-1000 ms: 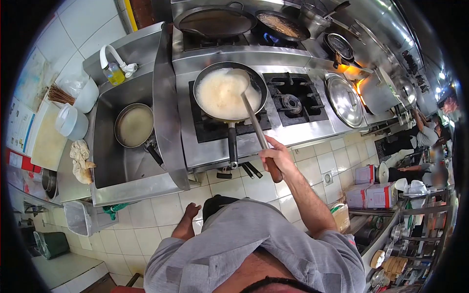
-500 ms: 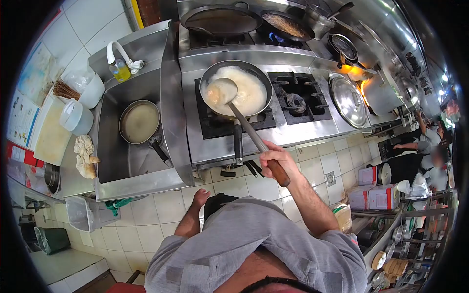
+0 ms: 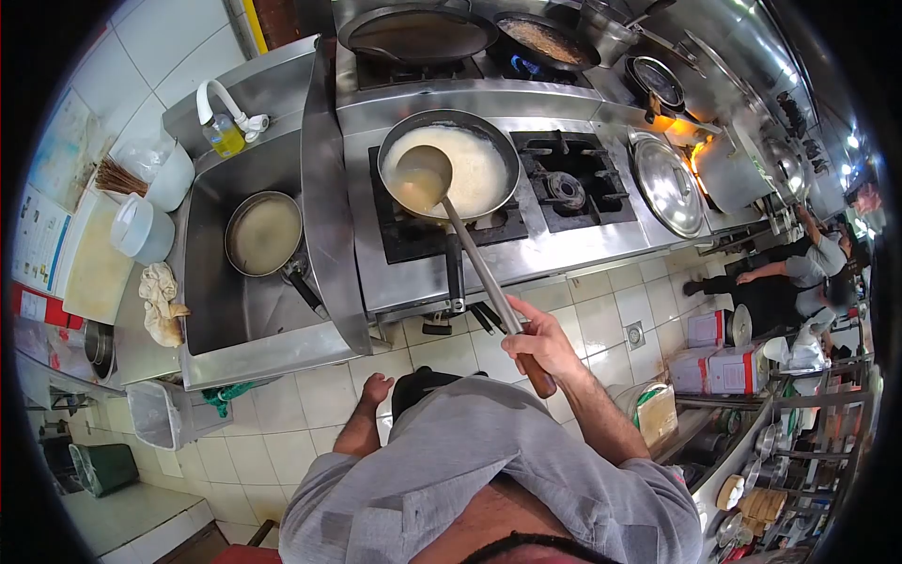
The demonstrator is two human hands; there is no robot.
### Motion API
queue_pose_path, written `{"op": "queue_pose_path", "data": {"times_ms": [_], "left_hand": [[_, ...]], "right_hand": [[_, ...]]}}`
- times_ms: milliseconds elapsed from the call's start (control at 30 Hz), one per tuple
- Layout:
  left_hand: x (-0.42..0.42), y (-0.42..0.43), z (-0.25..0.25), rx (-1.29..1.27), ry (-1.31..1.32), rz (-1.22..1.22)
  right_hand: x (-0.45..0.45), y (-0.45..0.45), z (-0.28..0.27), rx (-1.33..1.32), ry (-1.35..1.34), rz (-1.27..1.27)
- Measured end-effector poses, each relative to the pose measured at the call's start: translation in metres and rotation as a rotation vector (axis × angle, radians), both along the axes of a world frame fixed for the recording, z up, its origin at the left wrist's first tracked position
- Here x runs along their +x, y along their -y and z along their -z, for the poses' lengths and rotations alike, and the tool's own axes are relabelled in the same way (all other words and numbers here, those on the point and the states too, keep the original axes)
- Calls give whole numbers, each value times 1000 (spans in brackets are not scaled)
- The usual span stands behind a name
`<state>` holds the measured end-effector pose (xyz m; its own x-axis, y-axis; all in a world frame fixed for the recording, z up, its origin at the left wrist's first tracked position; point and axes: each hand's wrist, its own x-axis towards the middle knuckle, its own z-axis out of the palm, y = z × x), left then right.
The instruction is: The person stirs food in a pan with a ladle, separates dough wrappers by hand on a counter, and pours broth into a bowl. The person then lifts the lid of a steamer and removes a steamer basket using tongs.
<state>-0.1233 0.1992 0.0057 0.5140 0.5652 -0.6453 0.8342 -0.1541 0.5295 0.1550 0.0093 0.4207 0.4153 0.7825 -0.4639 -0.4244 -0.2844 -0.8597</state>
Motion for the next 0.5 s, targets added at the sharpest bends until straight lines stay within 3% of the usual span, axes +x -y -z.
{"op": "queue_pose_path", "data": {"times_ms": [167, 500], "left_hand": [[5, 1, 1, -3, 55, -35], [13, -1, 0, 8, 134, -53]], "right_hand": [[-3, 8, 13, -65, 246, -52], [-2, 17, 5, -68, 275, -35]]}}
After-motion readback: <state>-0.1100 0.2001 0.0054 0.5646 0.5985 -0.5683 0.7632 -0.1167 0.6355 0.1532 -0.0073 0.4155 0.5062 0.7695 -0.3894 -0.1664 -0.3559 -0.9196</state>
